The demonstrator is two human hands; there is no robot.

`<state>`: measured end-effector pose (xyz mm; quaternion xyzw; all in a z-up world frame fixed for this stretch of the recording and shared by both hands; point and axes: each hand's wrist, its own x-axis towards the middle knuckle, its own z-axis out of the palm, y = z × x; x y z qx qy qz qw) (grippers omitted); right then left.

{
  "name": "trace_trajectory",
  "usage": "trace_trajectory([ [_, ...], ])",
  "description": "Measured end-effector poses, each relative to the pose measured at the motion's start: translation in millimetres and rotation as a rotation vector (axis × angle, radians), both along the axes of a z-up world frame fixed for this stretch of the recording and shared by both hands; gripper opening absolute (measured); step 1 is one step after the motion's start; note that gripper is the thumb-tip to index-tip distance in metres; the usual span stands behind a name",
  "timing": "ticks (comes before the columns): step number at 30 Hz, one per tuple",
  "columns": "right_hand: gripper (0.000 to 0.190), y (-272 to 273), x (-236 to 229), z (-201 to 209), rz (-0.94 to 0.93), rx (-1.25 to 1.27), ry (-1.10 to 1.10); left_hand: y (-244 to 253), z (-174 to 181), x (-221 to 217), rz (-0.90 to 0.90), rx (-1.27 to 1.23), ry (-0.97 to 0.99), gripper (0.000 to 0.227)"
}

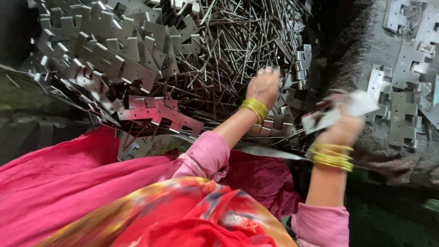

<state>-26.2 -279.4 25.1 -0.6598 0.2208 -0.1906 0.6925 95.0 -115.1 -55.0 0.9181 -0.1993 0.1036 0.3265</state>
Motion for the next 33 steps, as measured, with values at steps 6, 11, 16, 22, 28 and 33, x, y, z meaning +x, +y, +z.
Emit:
trace_trajectory([
  [6, 0.034, 54.6, 55.1, -88.5, 0.320, -1.348, 0.410, 42.7, 24.6, 15.3, 0.154, -0.770, 0.264, 0.036],
  [11, 0.016, 75.1, 79.4, -110.5, 0.327, -1.612, 0.308, 87.1, 32.2, 9.6, 0.197, -0.861, 0.293, 0.027],
  [16, 0.033, 50.6, 40.6, -57.9, 0.208, -1.091, 0.605, 45.5, 23.2, 6.8, 0.217, -0.699, 0.316, 0.018],
  [22, 0.023, 17.9, -83.1, -14.2, -0.159, 0.667, -0.148, -78.0, 3.5, -39.7, 0.042, 0.020, 0.555, 0.043],
  [28, 0.025, 16.6, -121.1, -42.9, -0.140, 0.895, -0.112, -92.6, -19.4, -39.1, 0.183, -0.098, 0.734, 0.030],
  [33, 0.020, 28.5, -91.2, -74.7, -0.017, 0.942, -0.043, 12.4, 11.9, -8.4, 0.062, -0.658, 0.471, 0.018],
])
